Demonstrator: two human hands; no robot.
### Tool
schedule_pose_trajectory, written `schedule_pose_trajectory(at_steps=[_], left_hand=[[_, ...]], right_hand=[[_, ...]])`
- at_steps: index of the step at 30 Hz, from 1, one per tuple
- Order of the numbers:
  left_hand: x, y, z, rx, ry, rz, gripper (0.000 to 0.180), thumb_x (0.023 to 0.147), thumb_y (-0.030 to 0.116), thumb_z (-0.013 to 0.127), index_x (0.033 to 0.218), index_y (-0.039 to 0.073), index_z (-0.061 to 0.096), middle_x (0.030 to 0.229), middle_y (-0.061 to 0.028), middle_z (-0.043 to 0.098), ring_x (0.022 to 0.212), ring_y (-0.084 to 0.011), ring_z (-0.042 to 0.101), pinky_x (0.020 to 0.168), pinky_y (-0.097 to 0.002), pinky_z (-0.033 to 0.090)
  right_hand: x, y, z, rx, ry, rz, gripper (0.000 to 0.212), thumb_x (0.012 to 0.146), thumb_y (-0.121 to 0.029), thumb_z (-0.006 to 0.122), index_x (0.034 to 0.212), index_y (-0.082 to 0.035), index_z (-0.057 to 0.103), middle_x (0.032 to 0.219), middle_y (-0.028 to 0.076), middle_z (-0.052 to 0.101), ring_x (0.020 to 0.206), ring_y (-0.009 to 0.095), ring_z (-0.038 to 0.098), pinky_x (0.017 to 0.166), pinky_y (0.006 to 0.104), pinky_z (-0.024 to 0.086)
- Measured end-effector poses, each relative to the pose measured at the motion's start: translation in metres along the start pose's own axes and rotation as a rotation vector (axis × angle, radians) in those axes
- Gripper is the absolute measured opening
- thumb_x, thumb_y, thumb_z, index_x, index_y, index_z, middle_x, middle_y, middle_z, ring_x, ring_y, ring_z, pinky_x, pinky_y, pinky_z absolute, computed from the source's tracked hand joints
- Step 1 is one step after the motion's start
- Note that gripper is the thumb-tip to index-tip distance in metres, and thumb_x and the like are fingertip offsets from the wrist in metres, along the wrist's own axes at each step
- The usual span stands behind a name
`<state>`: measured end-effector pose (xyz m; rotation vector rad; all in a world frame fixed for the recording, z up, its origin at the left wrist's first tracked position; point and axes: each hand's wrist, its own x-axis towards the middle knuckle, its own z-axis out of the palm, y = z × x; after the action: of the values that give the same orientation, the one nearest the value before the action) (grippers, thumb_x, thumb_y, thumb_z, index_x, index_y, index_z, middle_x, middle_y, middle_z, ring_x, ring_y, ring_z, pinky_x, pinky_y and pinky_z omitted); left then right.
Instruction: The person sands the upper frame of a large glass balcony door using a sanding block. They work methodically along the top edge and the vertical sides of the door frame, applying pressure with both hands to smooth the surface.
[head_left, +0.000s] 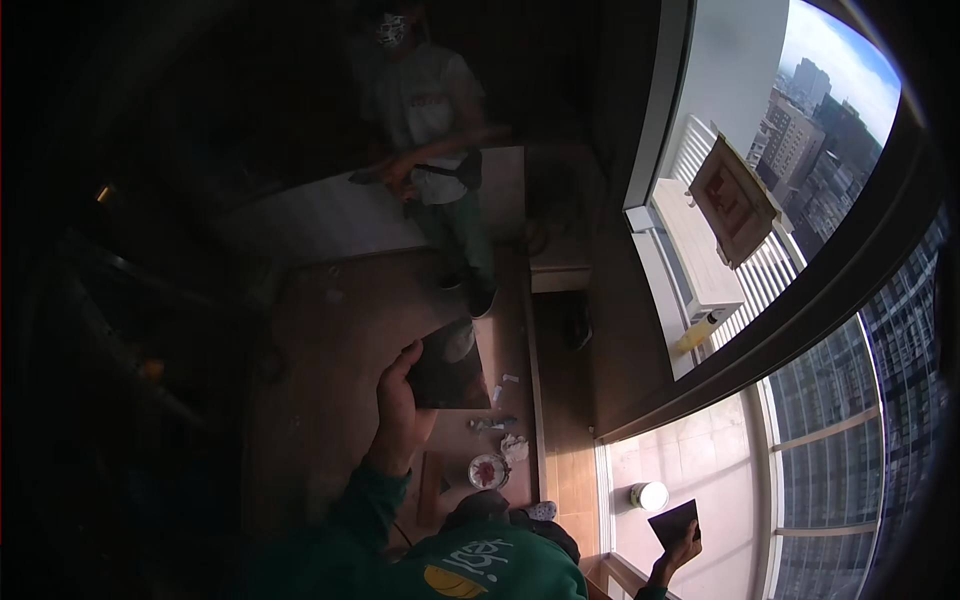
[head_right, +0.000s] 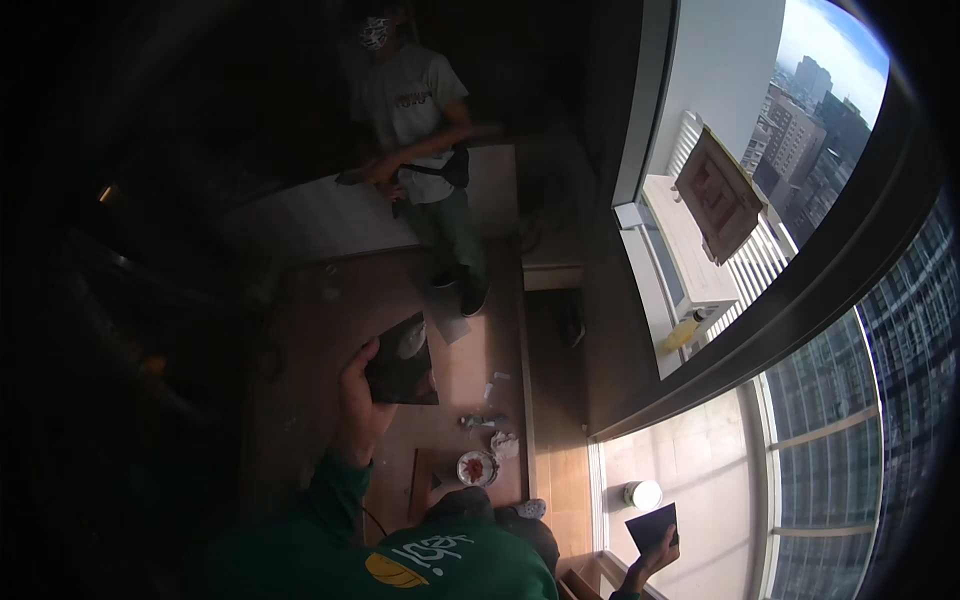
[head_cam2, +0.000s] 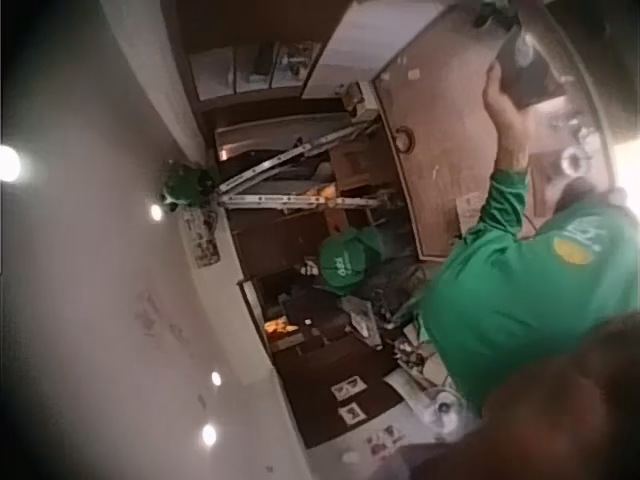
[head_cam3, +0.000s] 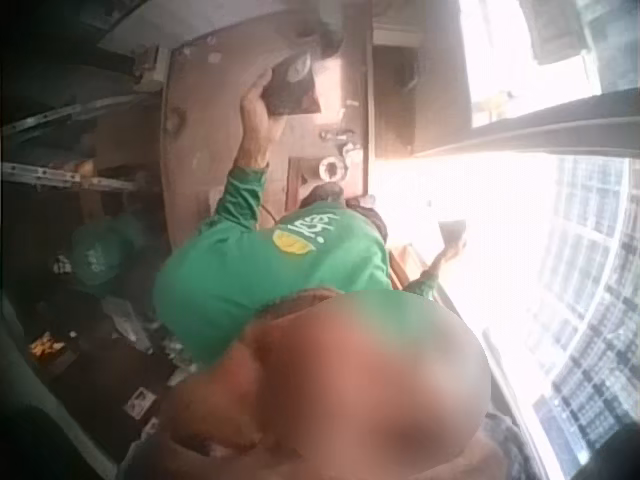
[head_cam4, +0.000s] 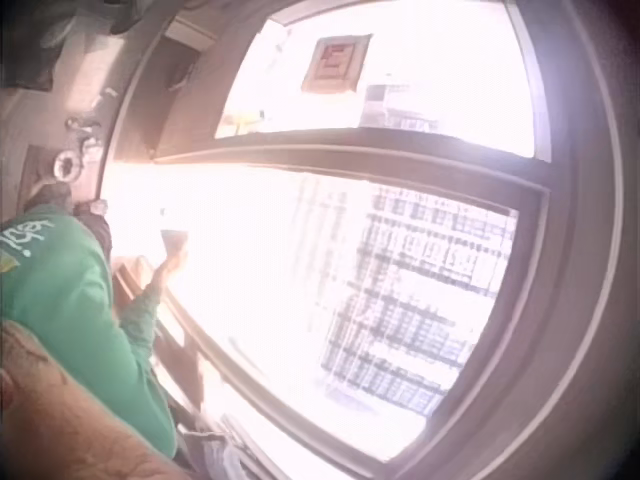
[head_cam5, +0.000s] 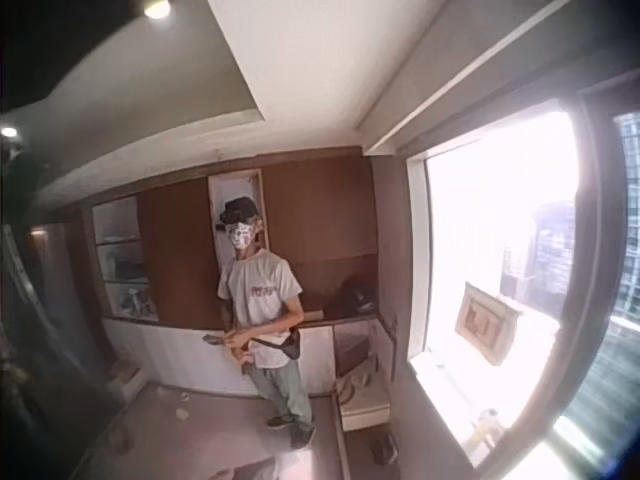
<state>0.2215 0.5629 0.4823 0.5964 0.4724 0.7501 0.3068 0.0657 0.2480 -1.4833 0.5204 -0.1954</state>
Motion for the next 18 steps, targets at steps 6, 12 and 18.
schedule_pose_trajectory(at_steps=[6,12,18], left_hand=[[-0.029,0.002,0.006,0.03,0.0,0.06,0.027,0.097,0.021,0.054,0.114,0.001,0.061,0.112,-0.0106,0.066,0.105,-0.024,0.064,0.096,-0.0386,0.049],[-0.043,0.001,0.022,0.086,0.044,0.113,0.026,0.096,0.02,0.054,0.112,0.001,0.061,0.111,-0.0107,0.066,0.105,-0.0238,0.064,0.098,-0.0383,0.047],[-0.043,-0.005,0.024,0.067,0.034,0.093,0.025,0.095,0.02,0.056,0.11,0.0,0.061,0.108,-0.0103,0.067,0.101,-0.0228,0.064,0.095,-0.0364,0.048]], right_hand=[[0.042,0.014,0.013,0.012,-0.112,0.003,0.037,0.095,-0.024,0.058,0.104,0.011,0.065,0.092,0.016,0.068,0.075,0.026,0.066,0.066,0.039,0.057],[0.063,0.009,0.05,0.04,-0.181,0.054,0.036,0.094,-0.023,0.058,0.104,0.011,0.064,0.092,0.016,0.068,0.075,0.026,0.066,0.066,0.0389,0.057],[0.069,0.001,0.077,0.056,-0.207,0.091,0.035,0.093,-0.023,0.058,0.103,0.011,0.064,0.092,0.016,0.067,0.075,0.027,0.066,0.066,0.0387,0.057]])
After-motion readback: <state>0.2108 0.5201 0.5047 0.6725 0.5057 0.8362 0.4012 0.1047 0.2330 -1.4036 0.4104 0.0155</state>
